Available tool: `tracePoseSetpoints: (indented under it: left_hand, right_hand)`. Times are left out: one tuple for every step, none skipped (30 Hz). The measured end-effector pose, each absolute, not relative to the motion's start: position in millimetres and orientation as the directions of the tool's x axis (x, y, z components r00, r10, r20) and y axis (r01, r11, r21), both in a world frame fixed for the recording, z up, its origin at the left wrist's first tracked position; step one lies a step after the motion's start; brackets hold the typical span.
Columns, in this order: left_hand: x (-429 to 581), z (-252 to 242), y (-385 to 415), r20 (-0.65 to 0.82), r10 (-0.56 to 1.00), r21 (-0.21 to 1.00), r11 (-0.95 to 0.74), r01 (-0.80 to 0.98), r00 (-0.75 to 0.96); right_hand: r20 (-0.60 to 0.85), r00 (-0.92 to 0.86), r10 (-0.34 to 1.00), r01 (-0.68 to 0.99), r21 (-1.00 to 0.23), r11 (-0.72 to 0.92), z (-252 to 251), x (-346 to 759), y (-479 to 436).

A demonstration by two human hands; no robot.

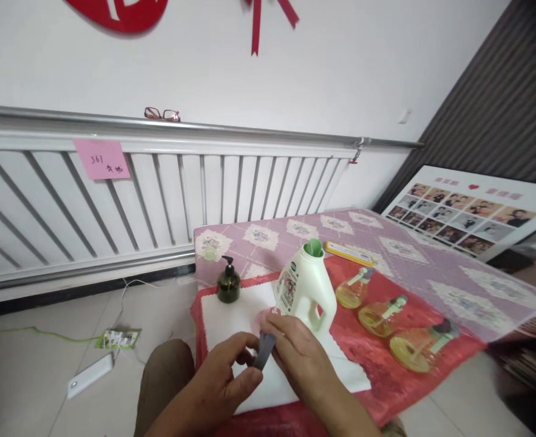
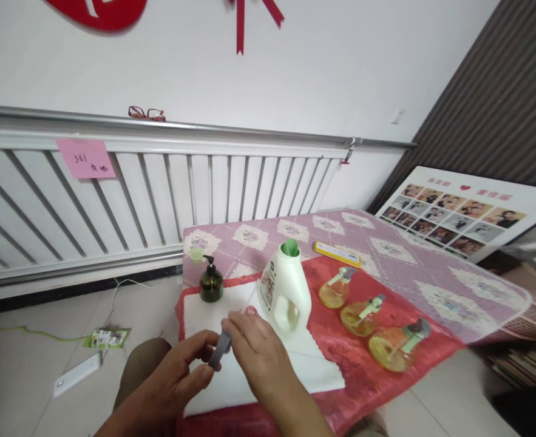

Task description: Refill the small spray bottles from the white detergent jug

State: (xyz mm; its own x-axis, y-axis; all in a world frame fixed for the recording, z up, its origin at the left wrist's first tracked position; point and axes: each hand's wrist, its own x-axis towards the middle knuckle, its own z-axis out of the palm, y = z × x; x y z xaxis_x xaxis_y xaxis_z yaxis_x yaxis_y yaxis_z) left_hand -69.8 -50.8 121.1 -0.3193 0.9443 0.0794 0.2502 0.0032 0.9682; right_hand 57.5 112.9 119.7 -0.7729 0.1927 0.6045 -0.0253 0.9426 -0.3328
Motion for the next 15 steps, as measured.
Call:
tracePoseSetpoints:
  left_hand:
    - [-72, 122, -49, 0.111, 0.935, 0.972, -0.031, 0.234, -0.337]
    - [-74, 121, -46, 0.139, 0.916, 0.974, -0.058, 0.220, -0.376]
    - [-77, 118, -43, 0.158, 0.889, 0.974, -0.070, 0.214, -0.430]
    - [-80, 113, -38, 0.166, 0.855, 0.974, -0.064, 0.218, -0.490]
    - [-83, 107, -32, 0.163, 0.822, 0.972, -0.040, 0.230, -0.546]
    - [-85, 98, -25, 0.148, 0.794, 0.969, 0.002, 0.245, -0.589]
    - [-87, 88, -18, 0.127, 0.773, 0.966, 0.047, 0.255, -0.621]
    - [-87, 77, -11, 0.104, 0.766, 0.961, 0.088, 0.263, -0.634]
    - [-86, 66, -3, 0.088, 0.753, 0.954, 0.125, 0.273, -0.652]
    - [-84, 54, 5, 0.084, 0.757, 0.945, 0.146, 0.292, -0.649]
    - [-82, 44, 12, 0.085, 0.760, 0.937, 0.158, 0.310, -0.645]
    - [-79, 34, 19, 0.086, 0.757, 0.929, 0.173, 0.326, -0.647]
    - [-75, 26, 25, 0.090, 0.759, 0.919, 0.186, 0.347, -0.645]
    - [-72, 20, 31, 0.099, 0.758, 0.908, 0.197, 0.370, -0.645]
    - [-69, 15, 36, 0.107, 0.756, 0.896, 0.208, 0.392, -0.646]
  right_hand:
    - [0.633, -0.749, 0.196, -0.031, -0.330, 0.943, 125, 58, 118]
    - [0.664, -0.715, 0.218, -0.027, -0.338, 0.941, 130, 58, 123]
    - [0.691, -0.670, 0.272, -0.013, -0.377, 0.926, 135, 59, 129]
    - [0.700, -0.610, 0.371, 0.006, -0.464, 0.886, 139, 60, 134]
    - [0.681, -0.543, 0.491, 0.015, -0.577, 0.817, 143, 60, 139]
    - [0.632, -0.479, 0.609, 0.007, -0.692, 0.722, 146, 60, 143]
    - [0.565, -0.418, 0.711, -0.021, -0.788, 0.615, 147, 60, 147]
    - [0.498, -0.366, 0.786, -0.062, -0.856, 0.513, 148, 59, 150]
    - [0.439, -0.326, 0.837, -0.107, -0.897, 0.429, 147, 57, 153]
    - [0.396, -0.305, 0.866, -0.141, -0.918, 0.370, 146, 55, 156]
    - [0.370, -0.300, 0.879, -0.163, -0.928, 0.335, 145, 53, 158]
    - [0.354, -0.307, 0.883, -0.171, -0.934, 0.314, 143, 50, 160]
    - [0.343, -0.322, 0.883, -0.168, -0.938, 0.303, 142, 48, 161]
    - [0.335, -0.336, 0.880, -0.157, -0.941, 0.299, 140, 47, 161]
    - [0.332, -0.348, 0.877, -0.145, -0.943, 0.299, 139, 45, 162]
